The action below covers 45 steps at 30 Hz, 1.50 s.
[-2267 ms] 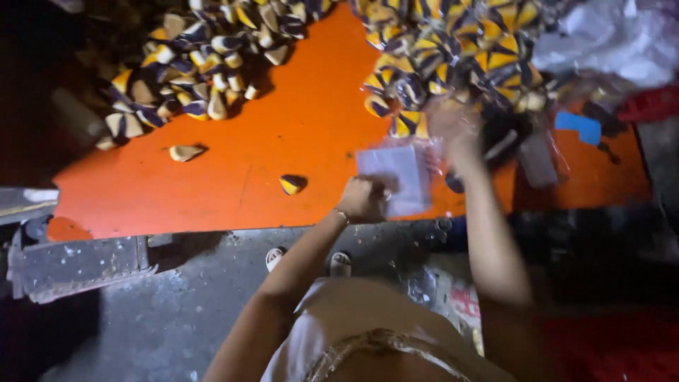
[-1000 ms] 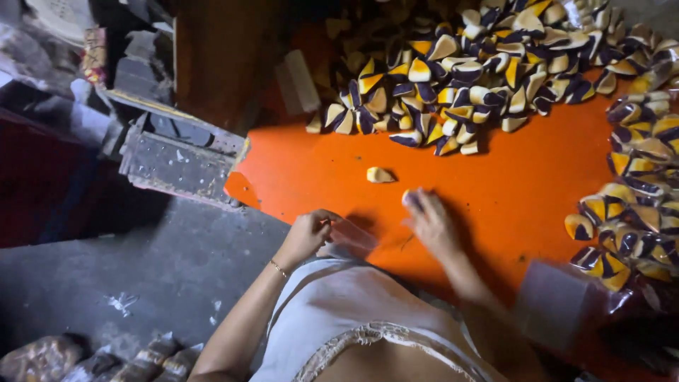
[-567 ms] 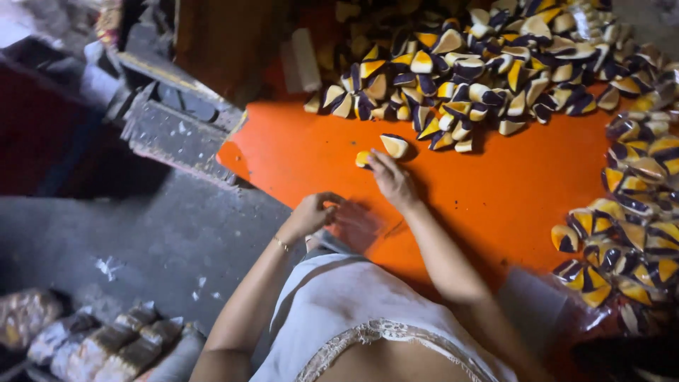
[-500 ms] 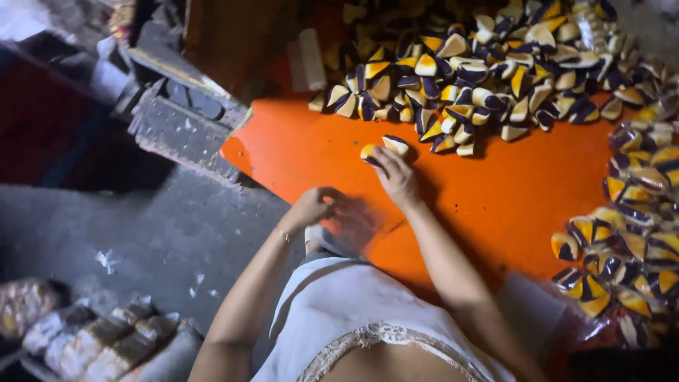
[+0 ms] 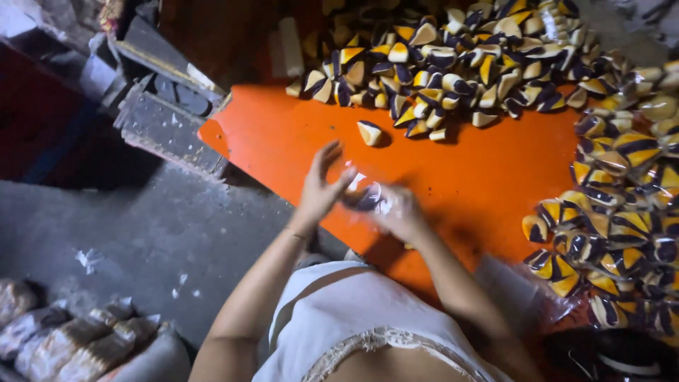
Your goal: The person repeatedly picks up small triangular snacks from a pile on an orange table and places them into clear plastic bags. The person then seals the bags and sets them aside. The process is repeated continuously.
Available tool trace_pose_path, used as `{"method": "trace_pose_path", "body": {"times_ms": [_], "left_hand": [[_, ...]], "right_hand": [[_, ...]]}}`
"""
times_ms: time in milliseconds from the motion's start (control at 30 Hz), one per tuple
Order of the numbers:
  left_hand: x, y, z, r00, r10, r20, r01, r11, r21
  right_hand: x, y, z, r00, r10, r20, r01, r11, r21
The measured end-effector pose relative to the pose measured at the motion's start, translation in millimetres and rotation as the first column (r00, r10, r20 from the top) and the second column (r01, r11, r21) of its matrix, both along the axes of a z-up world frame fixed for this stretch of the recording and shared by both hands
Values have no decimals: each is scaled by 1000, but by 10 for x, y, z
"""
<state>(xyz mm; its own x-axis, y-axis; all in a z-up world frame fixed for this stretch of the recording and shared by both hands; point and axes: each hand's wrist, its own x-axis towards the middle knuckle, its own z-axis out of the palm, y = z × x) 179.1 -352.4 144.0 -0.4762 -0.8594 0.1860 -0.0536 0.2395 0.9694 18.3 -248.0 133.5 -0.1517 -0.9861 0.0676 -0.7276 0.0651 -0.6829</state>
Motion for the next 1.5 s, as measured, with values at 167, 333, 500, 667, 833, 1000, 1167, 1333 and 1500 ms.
{"method": "trace_pose_path", "body": {"times_ms": [167,333,500,667,833,1000,1167,1333,1500], "left_hand": [[211,72,-360,953,-76,-294,249,751,612],[425,233,73,873,-222,-434,484,504,716],[521,-129,-772,886,194,-422,356,300,885],[573,-740,-1104,913,80,-400,333,420,844],[615,-1031,-32,886,-173,-431,461,444,768],[478,-1304,-316,848,-340,-406,515,348,783],[327,-1438,-462,741,-560,-370,536,163,828],[56,-1341,-205,700,-621,-353,549,153,822],[58,-1410,-30,606,-727,-322,499,32,866]], "right_hand": [[-7,255,138,926,373,63,-341,895,-289],[71,19,8,937,286,202,-287,958,-24],[182,-615,237,878,376,298,-347,926,-146],[252,-1074,380,889,387,246,-363,922,-136],[367,-1198,293,958,262,120,-248,961,-122],[465,-1129,168,985,130,115,-110,980,-166],[359,-915,-39,962,-21,273,71,982,-175],[362,-726,4,975,-111,190,143,976,-164],[201,-500,-267,948,-220,229,277,927,-253]]}}
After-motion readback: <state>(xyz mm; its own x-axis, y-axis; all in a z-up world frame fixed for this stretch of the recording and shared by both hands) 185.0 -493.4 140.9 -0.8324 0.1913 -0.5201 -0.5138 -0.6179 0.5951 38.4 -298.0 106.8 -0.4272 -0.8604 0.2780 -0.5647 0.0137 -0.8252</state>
